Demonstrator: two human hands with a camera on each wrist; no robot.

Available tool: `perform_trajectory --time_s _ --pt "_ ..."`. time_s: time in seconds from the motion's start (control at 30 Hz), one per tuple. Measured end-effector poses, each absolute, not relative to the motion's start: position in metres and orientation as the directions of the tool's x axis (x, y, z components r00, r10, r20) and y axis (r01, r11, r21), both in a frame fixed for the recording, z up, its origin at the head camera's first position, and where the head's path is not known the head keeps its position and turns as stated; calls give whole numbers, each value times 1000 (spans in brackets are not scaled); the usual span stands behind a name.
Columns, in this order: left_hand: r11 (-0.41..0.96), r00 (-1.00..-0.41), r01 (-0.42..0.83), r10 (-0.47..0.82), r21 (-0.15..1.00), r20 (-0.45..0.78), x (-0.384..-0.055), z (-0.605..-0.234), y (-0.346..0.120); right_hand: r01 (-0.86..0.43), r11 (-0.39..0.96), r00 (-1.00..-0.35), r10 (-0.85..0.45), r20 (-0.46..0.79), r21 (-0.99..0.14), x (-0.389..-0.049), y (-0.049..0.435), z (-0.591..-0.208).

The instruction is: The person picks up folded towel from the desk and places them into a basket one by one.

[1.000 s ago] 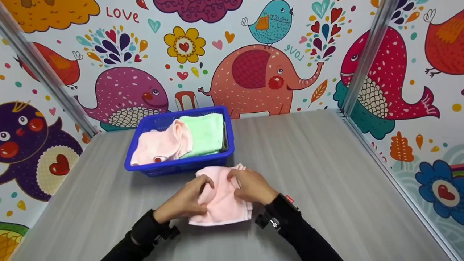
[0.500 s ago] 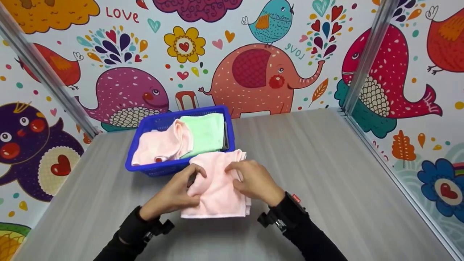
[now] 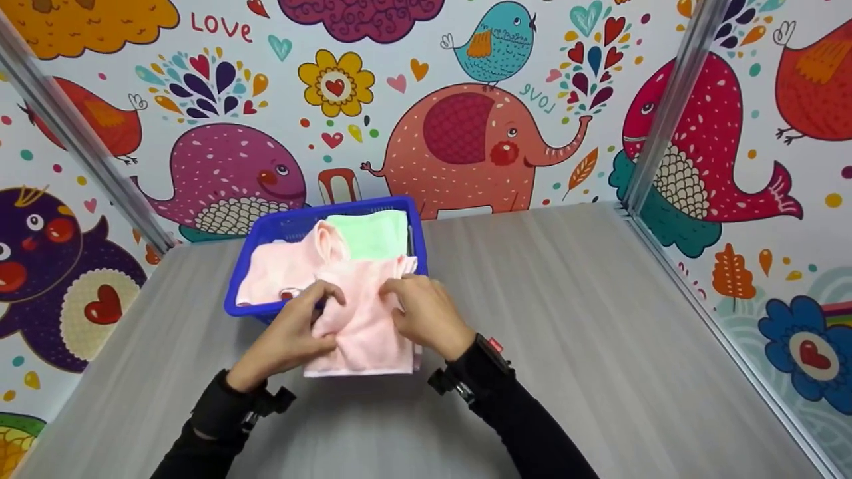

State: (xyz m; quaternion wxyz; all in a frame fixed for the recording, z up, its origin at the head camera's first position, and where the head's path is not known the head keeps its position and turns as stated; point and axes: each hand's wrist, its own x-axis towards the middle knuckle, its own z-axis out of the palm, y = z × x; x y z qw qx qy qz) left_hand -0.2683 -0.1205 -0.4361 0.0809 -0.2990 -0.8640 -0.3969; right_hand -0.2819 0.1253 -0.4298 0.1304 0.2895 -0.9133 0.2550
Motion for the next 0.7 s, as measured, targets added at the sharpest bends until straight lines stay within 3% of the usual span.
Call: perform_trajectory --time_s 0.47,0.7 --pt "601 -866 498 311 625 391 -280 -420 -150 -610 701 -770 -416 484 -369 -315 84 -432" --pt "709 -861 443 166 549 480 -290 -421 -164 -610 700 -768 -407 494 -372 -334 53 -428"
